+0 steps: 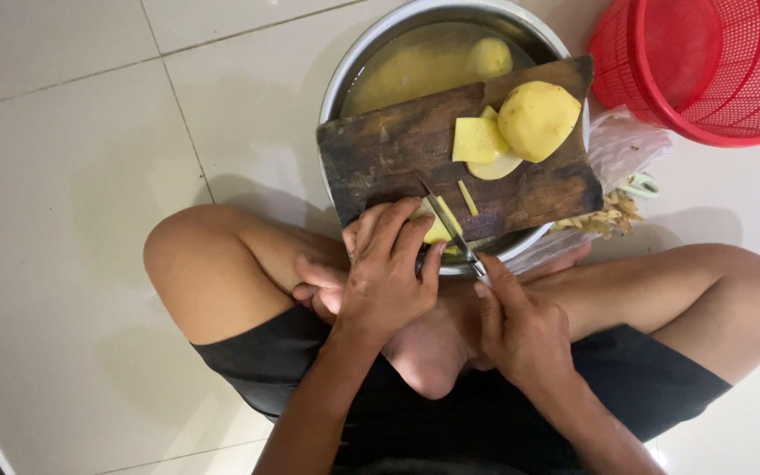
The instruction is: A person sitting on the floor is slicing peeled potatoes into thin matchstick strips on a wooden cutting board using a knife.
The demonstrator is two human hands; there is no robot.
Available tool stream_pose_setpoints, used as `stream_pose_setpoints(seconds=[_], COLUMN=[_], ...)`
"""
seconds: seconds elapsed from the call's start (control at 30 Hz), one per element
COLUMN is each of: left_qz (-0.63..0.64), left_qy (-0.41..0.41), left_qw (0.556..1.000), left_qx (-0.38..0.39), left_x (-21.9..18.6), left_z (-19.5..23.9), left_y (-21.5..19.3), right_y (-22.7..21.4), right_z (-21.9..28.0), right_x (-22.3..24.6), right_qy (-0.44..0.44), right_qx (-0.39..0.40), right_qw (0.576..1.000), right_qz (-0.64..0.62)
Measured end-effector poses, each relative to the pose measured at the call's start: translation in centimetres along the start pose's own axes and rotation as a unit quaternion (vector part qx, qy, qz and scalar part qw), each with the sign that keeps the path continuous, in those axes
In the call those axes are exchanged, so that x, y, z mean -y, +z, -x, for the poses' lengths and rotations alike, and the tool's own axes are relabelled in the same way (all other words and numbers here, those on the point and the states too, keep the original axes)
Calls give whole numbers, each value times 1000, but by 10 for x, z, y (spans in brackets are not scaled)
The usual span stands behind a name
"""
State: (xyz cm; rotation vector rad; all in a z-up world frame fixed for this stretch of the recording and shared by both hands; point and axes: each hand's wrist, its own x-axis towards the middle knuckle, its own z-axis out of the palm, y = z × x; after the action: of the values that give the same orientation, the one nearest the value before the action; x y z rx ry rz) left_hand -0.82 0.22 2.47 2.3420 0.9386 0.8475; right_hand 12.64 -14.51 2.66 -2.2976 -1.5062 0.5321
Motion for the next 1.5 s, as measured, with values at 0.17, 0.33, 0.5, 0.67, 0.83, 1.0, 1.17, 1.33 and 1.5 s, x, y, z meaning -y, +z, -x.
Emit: stream_pose_setpoints(seconds=[0.17, 0.33, 0.5, 0.67, 0.83, 1.0, 1.17, 1.33, 1.5], left_qz=[-2, -22, -4, -14, -32, -45, -37, -19, -25], left_qy=[-10, -13, -13, -19, -25, -28, -32, -29, -12], left_qw=[1000, 1000, 1000, 1000, 999, 999, 999, 999, 999], left_qx=[-18, -17, -17, -10, -3, 4, -5, -25, -26], left_x=[1, 2, 1, 1, 2, 2, 1, 2, 0], left_z=[-1, -1, -1, -1, 0, -1, -1, 2, -2], left_y=[-1, 1, 1, 2, 2, 2, 3, 6, -1], right_y=[-1, -4, -6, -9, -14, -13, -6, 7, -3], right_z=[-1, 5, 15, 17, 16, 16, -1, -8, -1], right_x=[-3, 1, 2, 6, 15, 15, 17, 7, 0], right_qy=[-14, -11, 12, 27, 27, 29, -18, -22, -23], right_qx=[-24, -22, 1, 9, 10, 2, -12, -20, -25], right_qw=[1000, 998, 997, 995, 993, 988, 992, 997, 998], right_qz=[0, 56, 71, 98, 118, 149, 123, 69, 43])
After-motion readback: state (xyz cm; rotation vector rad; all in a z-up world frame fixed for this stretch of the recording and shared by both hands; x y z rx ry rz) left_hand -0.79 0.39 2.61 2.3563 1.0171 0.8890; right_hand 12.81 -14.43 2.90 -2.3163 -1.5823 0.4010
